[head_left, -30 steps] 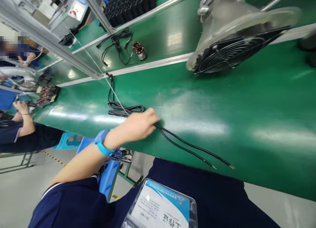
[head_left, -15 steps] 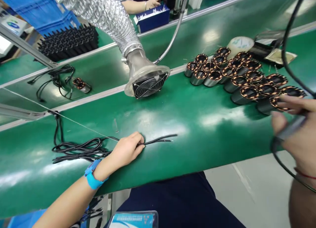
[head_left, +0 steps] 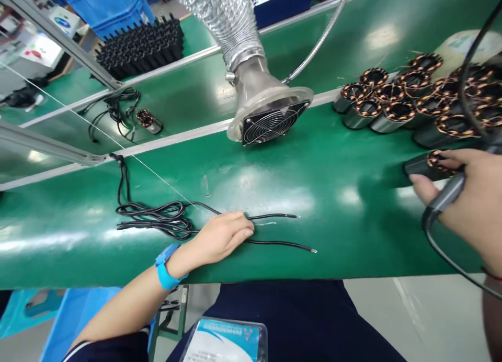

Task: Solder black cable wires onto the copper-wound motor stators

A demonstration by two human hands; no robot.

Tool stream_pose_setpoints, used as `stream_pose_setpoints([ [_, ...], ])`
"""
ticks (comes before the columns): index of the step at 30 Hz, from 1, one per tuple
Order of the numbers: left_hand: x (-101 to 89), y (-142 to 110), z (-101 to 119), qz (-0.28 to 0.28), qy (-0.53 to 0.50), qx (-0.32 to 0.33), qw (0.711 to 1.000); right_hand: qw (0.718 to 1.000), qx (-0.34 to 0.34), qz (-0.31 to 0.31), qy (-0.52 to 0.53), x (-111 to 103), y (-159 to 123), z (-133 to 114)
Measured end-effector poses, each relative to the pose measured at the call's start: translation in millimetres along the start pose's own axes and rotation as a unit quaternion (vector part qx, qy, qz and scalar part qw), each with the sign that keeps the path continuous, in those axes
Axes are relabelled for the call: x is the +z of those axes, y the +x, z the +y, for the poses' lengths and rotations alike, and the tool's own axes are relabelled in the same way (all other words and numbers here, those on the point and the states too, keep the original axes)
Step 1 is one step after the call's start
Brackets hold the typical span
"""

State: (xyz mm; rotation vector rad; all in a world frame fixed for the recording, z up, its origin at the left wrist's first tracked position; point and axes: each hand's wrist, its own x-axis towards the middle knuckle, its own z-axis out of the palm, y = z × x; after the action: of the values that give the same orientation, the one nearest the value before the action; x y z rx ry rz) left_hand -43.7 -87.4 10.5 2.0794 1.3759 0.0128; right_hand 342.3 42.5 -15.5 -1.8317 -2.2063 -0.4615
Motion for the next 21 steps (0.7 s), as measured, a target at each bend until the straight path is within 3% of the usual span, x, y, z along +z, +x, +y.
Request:
stream_pose_setpoints([
  [3,-6.9,10.7,1.2,0.023,-0.081,-0.036,0.996,0.992,-0.113,0.029,0.050,-14.1,-6.4,-38.4],
  [7,-11.0,32.5,2.1,0.038,-0.260,-0.103,0.959,0.947,-0.225,0.047,0.225,-27.7,-15.8,-94.0],
  [10,-15.7,49.8,1.3,0.088,-0.347,-0.131,0.924,0.909,-0.250,0.012,0.332,-32.3,-18.4,-123.9],
  [13,-22.0,59.2,2.3,0.129,-0.359,-0.128,0.915,0.902,-0.229,-0.011,0.367,-27.9,-16.1,-139.8],
  [17,-27.7,56.8,7.1,0.058,-0.365,-0.127,0.920,0.871,-0.266,-0.062,0.409,-12.8,-15.9,-151.7],
  [21,-32.5,50.8,8.4,0.010,-0.426,-0.149,0.892,0.854,-0.292,-0.070,0.424,-3.1,-20.4,-158.4],
])
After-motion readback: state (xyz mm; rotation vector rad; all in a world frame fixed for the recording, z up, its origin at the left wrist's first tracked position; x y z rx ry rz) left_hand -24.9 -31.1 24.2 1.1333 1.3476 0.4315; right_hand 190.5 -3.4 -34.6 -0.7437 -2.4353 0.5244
